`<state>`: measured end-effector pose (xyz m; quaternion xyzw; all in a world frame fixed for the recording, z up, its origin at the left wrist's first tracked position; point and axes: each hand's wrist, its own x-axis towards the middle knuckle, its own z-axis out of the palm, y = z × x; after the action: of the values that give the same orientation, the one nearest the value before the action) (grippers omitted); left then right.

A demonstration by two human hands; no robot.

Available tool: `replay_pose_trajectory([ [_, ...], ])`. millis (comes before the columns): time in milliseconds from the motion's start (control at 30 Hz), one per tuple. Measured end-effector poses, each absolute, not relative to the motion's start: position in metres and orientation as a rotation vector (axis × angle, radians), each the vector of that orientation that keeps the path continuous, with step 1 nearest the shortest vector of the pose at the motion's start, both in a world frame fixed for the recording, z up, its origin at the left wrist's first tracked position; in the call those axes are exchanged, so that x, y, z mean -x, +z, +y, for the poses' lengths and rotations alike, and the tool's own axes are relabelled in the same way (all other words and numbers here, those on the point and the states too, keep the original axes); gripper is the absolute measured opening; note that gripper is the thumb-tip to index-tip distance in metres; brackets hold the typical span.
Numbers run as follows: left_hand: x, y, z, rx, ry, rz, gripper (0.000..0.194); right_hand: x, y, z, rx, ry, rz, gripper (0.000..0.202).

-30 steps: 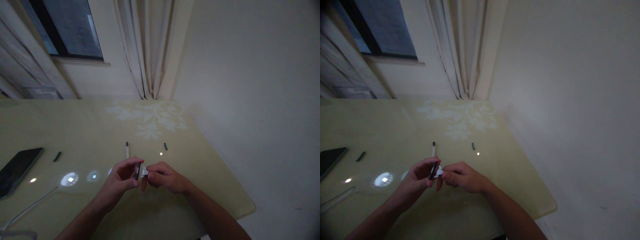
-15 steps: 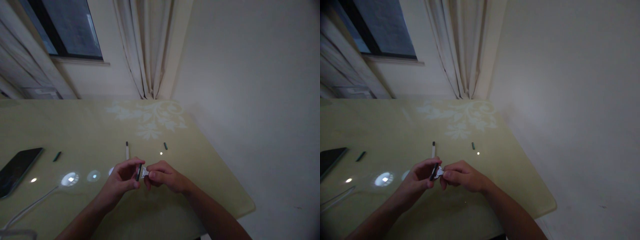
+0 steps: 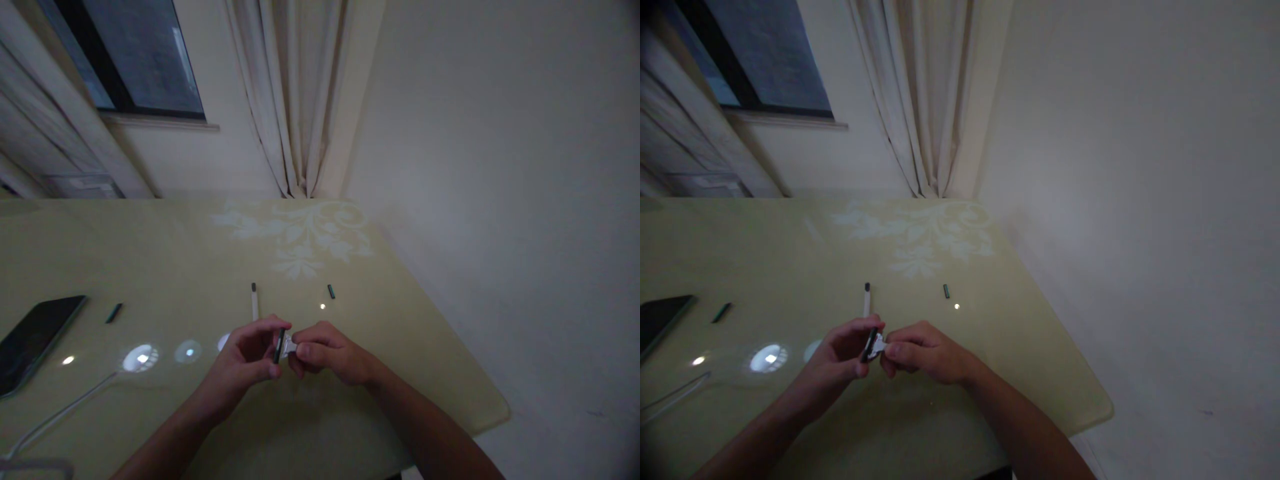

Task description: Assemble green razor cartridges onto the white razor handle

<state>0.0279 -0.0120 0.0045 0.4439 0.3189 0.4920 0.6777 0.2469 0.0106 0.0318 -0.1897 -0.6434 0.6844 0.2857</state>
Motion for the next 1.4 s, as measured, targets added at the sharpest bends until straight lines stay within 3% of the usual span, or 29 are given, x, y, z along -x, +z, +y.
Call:
replay_pose_trajectory([
  [1400,-0.0280,0.0051,-0.0101,-1.022,1.137,0.640,0.049,-0.2484,0.0332,0.0134,0.424,1.819,-1.774,0.047],
])
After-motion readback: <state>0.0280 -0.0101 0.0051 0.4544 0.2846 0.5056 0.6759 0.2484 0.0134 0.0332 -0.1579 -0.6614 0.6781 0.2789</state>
